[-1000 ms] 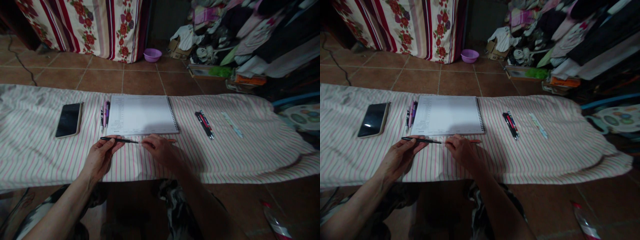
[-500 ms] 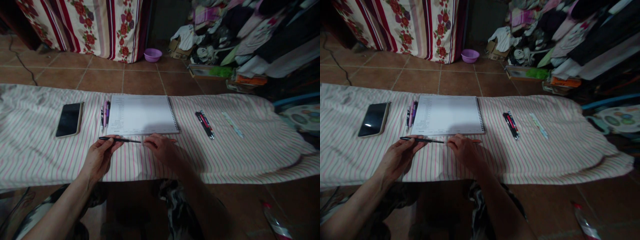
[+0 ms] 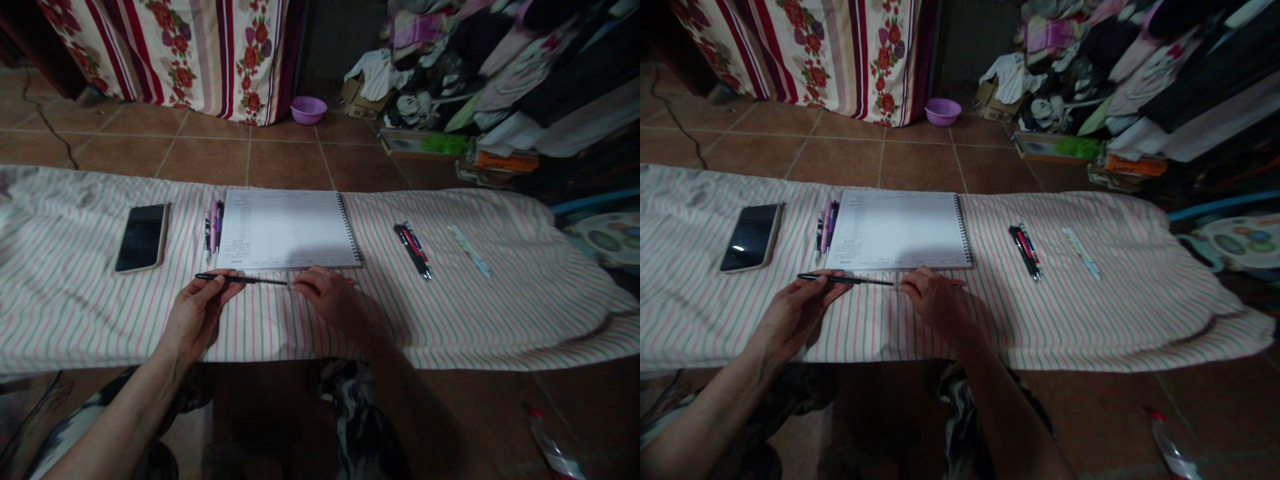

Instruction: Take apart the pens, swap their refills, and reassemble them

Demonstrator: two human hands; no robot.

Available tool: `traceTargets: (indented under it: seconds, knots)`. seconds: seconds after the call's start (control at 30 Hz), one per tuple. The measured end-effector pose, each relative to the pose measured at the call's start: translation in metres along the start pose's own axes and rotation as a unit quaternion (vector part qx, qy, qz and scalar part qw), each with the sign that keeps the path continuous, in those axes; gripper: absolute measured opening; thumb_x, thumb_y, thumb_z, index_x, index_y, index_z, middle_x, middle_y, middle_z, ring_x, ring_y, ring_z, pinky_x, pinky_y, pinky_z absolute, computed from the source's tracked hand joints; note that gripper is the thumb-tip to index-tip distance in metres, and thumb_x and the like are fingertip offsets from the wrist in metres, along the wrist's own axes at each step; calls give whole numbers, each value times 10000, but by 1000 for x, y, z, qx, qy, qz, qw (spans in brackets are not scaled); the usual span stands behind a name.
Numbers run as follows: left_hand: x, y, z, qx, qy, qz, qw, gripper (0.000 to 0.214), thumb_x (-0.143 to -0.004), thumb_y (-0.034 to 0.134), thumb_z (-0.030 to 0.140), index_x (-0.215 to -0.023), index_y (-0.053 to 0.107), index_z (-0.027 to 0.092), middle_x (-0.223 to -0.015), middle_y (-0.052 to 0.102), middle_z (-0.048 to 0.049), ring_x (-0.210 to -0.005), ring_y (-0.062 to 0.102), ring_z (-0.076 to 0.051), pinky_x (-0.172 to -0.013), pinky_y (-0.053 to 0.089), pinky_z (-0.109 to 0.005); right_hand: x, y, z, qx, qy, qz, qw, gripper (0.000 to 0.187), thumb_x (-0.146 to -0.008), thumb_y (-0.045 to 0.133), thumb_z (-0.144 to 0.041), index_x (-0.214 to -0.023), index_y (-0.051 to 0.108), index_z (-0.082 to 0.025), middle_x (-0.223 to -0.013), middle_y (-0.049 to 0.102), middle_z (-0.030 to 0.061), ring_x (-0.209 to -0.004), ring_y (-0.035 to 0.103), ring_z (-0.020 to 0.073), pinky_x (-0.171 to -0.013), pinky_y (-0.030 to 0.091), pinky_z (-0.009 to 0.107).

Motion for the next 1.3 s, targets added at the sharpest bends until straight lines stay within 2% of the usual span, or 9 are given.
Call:
traceTargets:
  seconds: [0.4, 0.63, 1.03, 1.3]
  knots:
    - [2, -3, 3, 7, -2, 22, 1000, 131, -741, 566, 8, -687, 673, 62, -786, 696, -95, -820, 667, -184, -818, 546, -303, 1, 4, 11, 8, -15, -4, 1000, 116, -839, 559, -206, -847, 671, -178, -820, 657, 44, -762, 604, 154, -706, 441, 272]
    - [1, -5, 6, 10, 5, 31, 999, 152, -742, 578, 20, -610, 638, 63, -871, 690, -106, -886, 651, -201, -831, 544, -325, 1, 4, 11, 12, -21, 1, 1000, 123, -840, 558, -208, -810, 673, -179, -813, 656, 48, -752, 604, 159, -703, 444, 282]
    - [0, -12, 10, 2, 16, 36, 999, 183, -761, 549, 20, -629, 669, 59, -816, 687, -91, -836, 658, -179, -819, 547, -291, 0, 3, 10, 7, -11, -5, 1000, 117, -831, 563, -195, -832, 679, -175, -801, 660, 49, -741, 604, 156, -700, 444, 277]
    - [-2, -16, 8, 6, 25, 37, 999, 164, -747, 577, 35, -606, 654, 67, -816, 679, -80, -864, 650, -193, -846, 536, -341, -1, 1, 7, 15, -8, -11, 1000, 126, -835, 557, -194, -817, 680, -173, -800, 652, 53, -729, 601, 155, -690, 445, 276]
Point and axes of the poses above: each hand's wrist, its own x-axis away from the middle knuckle, its own y-axis out of the palm, z = x × y, the point moved 1 cm from there along -x, towards the middle knuckle
